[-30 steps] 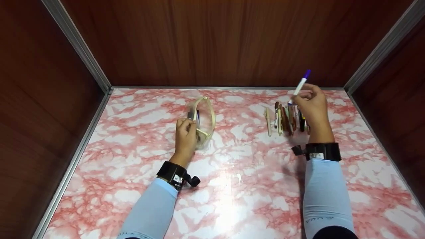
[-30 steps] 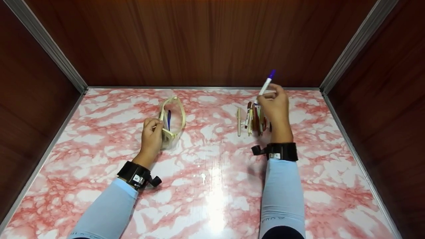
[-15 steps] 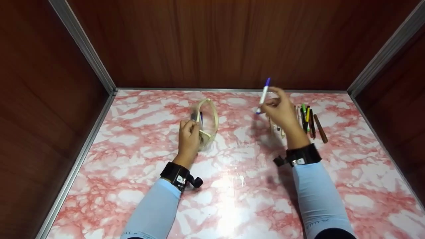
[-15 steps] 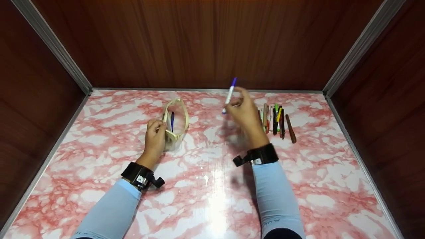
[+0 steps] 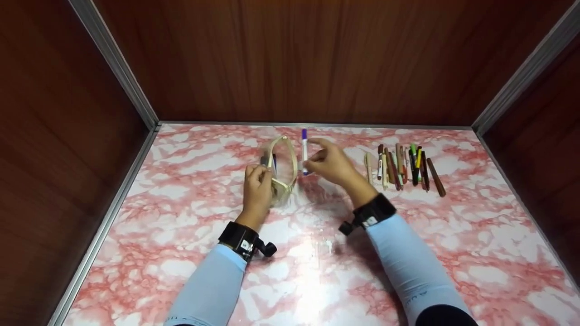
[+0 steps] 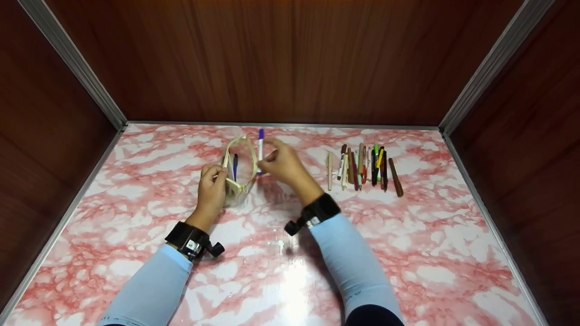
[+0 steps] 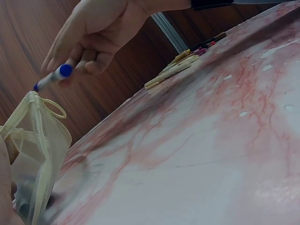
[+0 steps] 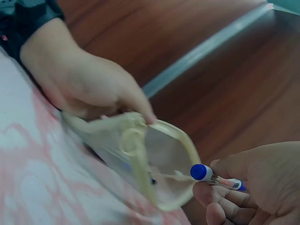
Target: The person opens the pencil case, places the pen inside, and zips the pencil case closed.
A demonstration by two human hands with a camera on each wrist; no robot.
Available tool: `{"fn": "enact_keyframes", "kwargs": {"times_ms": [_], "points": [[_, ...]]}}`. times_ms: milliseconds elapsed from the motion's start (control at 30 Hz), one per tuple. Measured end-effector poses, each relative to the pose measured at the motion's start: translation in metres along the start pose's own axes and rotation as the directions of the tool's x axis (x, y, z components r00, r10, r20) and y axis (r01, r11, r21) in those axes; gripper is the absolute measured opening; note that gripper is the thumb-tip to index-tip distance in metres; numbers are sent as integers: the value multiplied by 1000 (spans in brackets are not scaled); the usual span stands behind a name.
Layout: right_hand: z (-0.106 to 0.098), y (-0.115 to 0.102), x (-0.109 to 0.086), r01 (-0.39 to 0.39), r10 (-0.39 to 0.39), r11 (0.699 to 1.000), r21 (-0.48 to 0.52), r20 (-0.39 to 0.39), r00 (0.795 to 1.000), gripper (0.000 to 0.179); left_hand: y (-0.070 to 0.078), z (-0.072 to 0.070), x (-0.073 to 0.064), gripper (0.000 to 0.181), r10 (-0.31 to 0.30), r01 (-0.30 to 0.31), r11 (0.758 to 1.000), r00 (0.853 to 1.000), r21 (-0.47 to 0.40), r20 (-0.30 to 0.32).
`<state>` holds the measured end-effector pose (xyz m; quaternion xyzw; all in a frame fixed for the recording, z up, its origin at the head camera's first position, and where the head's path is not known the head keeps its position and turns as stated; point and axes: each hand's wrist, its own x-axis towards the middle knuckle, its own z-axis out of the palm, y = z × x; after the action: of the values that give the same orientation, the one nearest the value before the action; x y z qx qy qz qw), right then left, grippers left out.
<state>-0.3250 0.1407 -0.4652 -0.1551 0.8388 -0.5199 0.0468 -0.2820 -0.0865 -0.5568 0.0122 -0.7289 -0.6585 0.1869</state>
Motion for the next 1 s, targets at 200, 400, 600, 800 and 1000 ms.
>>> {"fn": "enact_keyframes", "kwargs": {"times_ms": [200, 400, 600, 800, 1000], "points": [[32, -6, 16, -5, 7, 998, -58, 40, 999, 58, 0, -1, 0, 19, -11, 11, 1000, 1000, -10, 5], [52, -12, 25, -63, 67, 997, -48, 98, 993, 48, 0, -1, 0, 20, 10, -10, 1000, 1000, 13, -3], [62, -15, 29, -65, 65, 998, -8, 158, 985, 42, -1, -1, 1, 19, 46, -46, 999, 999, 24, -9], [53, -11, 25, -12, 24, 997, -81, 149, 988, 32, -1, -2, 1, 20, 24, -24, 1000, 999, 13, -22], [17, -2, 16, 58, -48, 987, -147, 67, 997, 24, -1, -3, 1, 17, 25, -25, 1000, 999, -5, -32]]}}
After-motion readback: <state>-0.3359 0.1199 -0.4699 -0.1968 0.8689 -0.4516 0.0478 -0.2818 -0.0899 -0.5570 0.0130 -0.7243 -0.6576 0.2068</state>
